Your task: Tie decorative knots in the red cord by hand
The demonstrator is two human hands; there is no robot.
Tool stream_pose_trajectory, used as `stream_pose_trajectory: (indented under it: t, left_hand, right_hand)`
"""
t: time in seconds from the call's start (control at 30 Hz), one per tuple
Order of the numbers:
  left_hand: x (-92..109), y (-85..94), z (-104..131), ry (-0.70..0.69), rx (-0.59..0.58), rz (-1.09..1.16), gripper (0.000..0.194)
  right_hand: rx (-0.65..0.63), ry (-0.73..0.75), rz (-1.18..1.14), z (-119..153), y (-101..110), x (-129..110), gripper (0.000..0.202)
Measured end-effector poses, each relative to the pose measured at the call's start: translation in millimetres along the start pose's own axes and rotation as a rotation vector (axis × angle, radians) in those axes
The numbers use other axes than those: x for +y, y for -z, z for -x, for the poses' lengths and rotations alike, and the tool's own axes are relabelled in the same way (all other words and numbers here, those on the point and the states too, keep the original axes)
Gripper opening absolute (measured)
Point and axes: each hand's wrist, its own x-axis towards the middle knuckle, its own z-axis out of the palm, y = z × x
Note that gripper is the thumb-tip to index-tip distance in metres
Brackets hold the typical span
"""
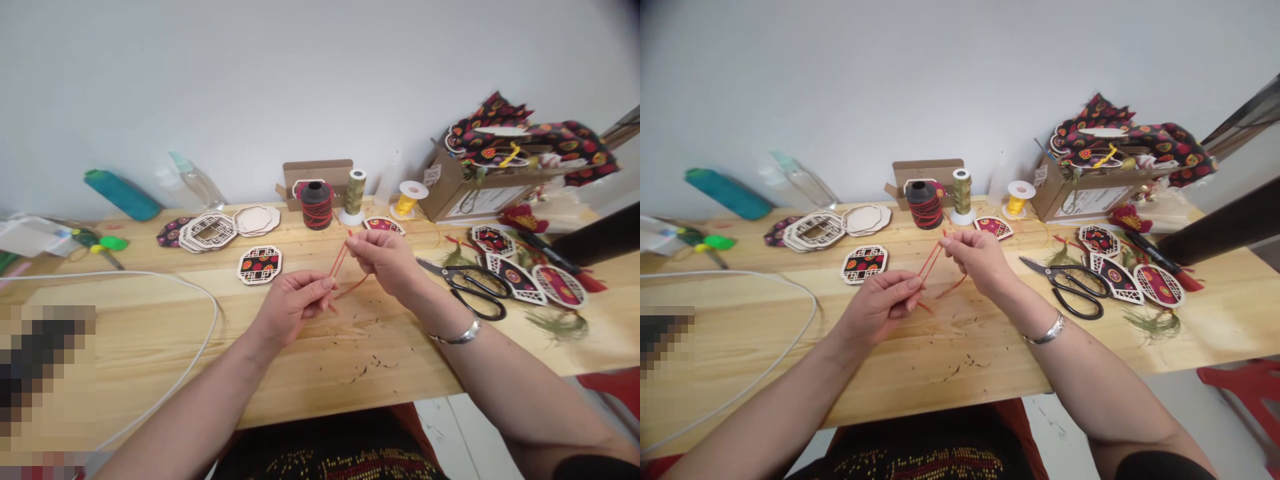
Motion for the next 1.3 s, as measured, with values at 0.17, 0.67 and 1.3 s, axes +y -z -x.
stream_pose_trajectory:
  t: [0.17, 0.67, 1.3]
  left_hand:
    - [-1.5, 2.0, 0.5, 0.015, -0.047, -0.079, 0.018]
    - [-0.2, 8.3, 3.7, -0.133, -0.079, -0.088, 0.016]
    - [-3.2, -1.0, 2.5, -0.341, 0.153, -0.282, 0.025]
  right_hand:
    - [0.106, 0.077, 0.003, -6.8, 11.7, -8.0, 0.029]
    - [0.100, 0.189, 0.158, -1.0, 15.7, -20.5, 0.023]
    - [-0.126, 0.135, 0.437, 16.1, -9.2, -11.3, 0.018]
